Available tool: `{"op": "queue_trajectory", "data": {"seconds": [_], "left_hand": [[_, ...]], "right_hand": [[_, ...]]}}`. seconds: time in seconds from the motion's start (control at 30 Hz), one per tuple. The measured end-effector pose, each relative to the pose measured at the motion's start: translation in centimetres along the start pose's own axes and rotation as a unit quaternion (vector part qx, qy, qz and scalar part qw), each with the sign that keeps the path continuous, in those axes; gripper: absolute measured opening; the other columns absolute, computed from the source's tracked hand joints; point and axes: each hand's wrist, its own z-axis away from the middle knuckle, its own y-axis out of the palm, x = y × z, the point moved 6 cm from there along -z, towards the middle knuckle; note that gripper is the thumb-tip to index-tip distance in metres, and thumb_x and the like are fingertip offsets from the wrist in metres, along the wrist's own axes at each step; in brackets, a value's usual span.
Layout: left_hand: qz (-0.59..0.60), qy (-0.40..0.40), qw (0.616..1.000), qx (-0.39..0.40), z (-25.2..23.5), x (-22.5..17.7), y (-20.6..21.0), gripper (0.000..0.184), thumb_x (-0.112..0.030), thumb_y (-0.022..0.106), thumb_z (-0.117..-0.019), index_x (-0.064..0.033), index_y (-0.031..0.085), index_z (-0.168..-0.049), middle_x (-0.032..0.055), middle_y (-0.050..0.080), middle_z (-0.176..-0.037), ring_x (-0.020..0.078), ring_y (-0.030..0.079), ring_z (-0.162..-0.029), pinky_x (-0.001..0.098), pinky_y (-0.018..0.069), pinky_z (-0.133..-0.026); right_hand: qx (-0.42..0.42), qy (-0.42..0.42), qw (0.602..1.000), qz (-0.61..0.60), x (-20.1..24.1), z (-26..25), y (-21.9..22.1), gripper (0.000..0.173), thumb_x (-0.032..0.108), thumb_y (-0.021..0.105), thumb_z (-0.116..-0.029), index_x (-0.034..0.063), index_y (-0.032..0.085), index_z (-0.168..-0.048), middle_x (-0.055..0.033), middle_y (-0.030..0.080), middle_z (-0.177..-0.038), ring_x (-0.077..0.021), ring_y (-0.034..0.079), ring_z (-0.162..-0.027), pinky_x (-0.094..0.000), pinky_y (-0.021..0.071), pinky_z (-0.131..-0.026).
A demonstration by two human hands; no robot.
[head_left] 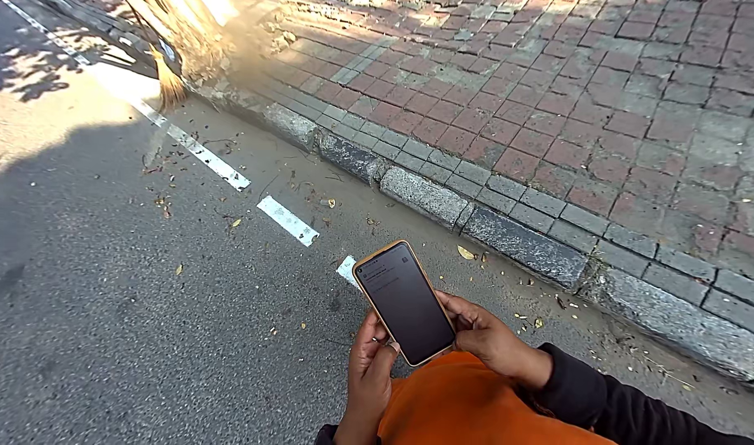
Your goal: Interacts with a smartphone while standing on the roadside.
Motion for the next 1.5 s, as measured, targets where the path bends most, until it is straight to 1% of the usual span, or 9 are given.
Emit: {"op": "queue_trajectory", "data": {"seconds": [0.3, 0.5, 0.63, 0.83, 1.0, 1.17, 1.3, 1.4, 1.5], "left_hand": [[0.002, 0.000, 1.000, 0.002, 0.1, 0.0, -0.2, 0.056, 0.010, 0.041, -0.0897, -0.0015, 0.045, -0.144, -0.0021, 0.074, -0.108, 0.0106, 0.071, -0.102, 0.0335, 0.0580, -0.094], [-0.001, 0.006, 1.000, 0.005, 0.3, 0.0, -0.3, 0.056, 0.010, 0.042, -0.0898, -0.0009, 0.044, -0.145, -0.0026, 0.074, -0.109, 0.0105, 0.071, -0.104, 0.0335, 0.0575, -0.096], [0.003, 0.005, 1.000, 0.003, 0.4, -0.1, -0.3, 0.056, 0.010, 0.042, -0.0901, -0.0012, 0.044, -0.145, -0.0022, 0.074, -0.109, 0.0101, 0.070, -0.104, 0.0329, 0.0573, -0.096], [0.001, 0.006, 1.000, -0.005, 0.5, -0.1, -0.3, 0.056, 0.009, 0.043, -0.0898, -0.0019, 0.046, -0.144, -0.0017, 0.075, -0.110, 0.0102, 0.071, -0.103, 0.0326, 0.0578, -0.094], [-0.007, 0.013, 1.000, -0.006, 0.7, -0.2, -0.1, 0.055, 0.009, 0.044, -0.0885, -0.0021, 0.048, -0.143, -0.0027, 0.075, -0.106, 0.0097, 0.071, -0.101, 0.0331, 0.0584, -0.093], [-0.003, 0.033, 0.999, 0.005, 0.9, -0.3, 0.3, 0.055, 0.008, 0.046, -0.0897, -0.0070, 0.052, -0.142, -0.0029, 0.075, -0.108, 0.0089, 0.071, -0.101, 0.0318, 0.0584, -0.093], [-0.012, 0.037, 0.999, 0.009, 1.1, -0.3, 0.6, 0.054, 0.008, 0.047, -0.0900, -0.0051, 0.051, -0.142, -0.0021, 0.075, -0.111, 0.0096, 0.070, -0.104, 0.0326, 0.0577, -0.095], [-0.024, 0.043, 0.999, 0.024, 1.2, -0.3, 0.9, 0.054, 0.008, 0.047, -0.0906, -0.0044, 0.050, -0.143, -0.0016, 0.075, -0.112, 0.0097, 0.070, -0.105, 0.0326, 0.0570, -0.096], [-0.022, 0.041, 0.998, 0.029, 1.3, -0.2, 1.2, 0.054, 0.008, 0.048, -0.0907, -0.0049, 0.050, -0.144, -0.0010, 0.075, -0.113, 0.0105, 0.070, -0.106, 0.0331, 0.0569, -0.097]], "right_hand": [[0.011, -0.010, 1.000, 0.027, 0.1, 0.0, 0.3, 0.080, -0.017, 0.043, -0.0809, -0.0038, 0.026, -0.158, -0.0099, 0.064, -0.137, -0.0172, 0.070, -0.116, -0.0370, 0.0630, -0.093], [-0.011, -0.004, 0.999, 0.034, 0.1, -0.1, 0.4, 0.068, -0.012, 0.051, -0.0920, -0.0030, 0.030, -0.156, -0.0089, 0.067, -0.132, -0.0166, 0.071, -0.112, -0.0351, 0.0635, -0.091], [-0.011, -0.007, 0.999, 0.036, 0.1, -0.2, 0.4, 0.067, -0.011, 0.052, -0.0924, -0.0028, 0.031, -0.156, -0.0087, 0.068, -0.131, -0.0165, 0.072, -0.110, -0.0346, 0.0636, -0.091], [0.007, -0.007, 1.000, 0.009, -0.2, -0.1, 0.3, 0.065, 0.002, 0.047, -0.0927, -0.0010, 0.032, -0.156, -0.0087, 0.065, -0.134, -0.0194, 0.070, -0.115, -0.0401, 0.0634, -0.091], [0.008, -0.026, 1.000, 0.006, -0.3, 0.0, 0.1, 0.056, 0.009, 0.042, -0.0962, 0.0001, 0.040, -0.152, -0.0062, 0.066, -0.132, -0.0141, 0.068, -0.116, -0.0357, 0.0582, -0.097], [-0.040, -0.063, 0.995, 0.069, 0.8, 0.0, -0.5, 0.047, 0.016, 0.035, -0.1029, -0.0004, 0.050, -0.144, -0.0048, 0.068, -0.126, -0.0108, 0.068, -0.111, -0.0310, 0.0578, -0.095], [-0.102, -0.145, 0.965, 0.196, 3.0, 0.0, -1.5, 0.048, 0.019, 0.037, -0.1037, -0.0045, 0.053, -0.142, -0.0097, 0.066, -0.129, -0.0124, 0.065, -0.118, -0.0322, 0.0546, -0.101], [-0.113, -0.218, 0.922, 0.299, 4.7, 0.1, -1.7, 0.046, 0.022, 0.041, -0.1059, -0.0020, 0.058, -0.141, -0.0147, 0.060, -0.141, -0.0168, 0.057, -0.132, -0.0336, 0.0497, -0.108], [-0.126, -0.290, 0.871, 0.376, 6.3, 0.1, -1.4, 0.045, 0.025, 0.044, -0.1066, 0.0015, 0.060, -0.141, -0.0189, 0.056, -0.145, -0.0223, 0.052, -0.138, -0.0378, 0.0458, -0.113]]}}
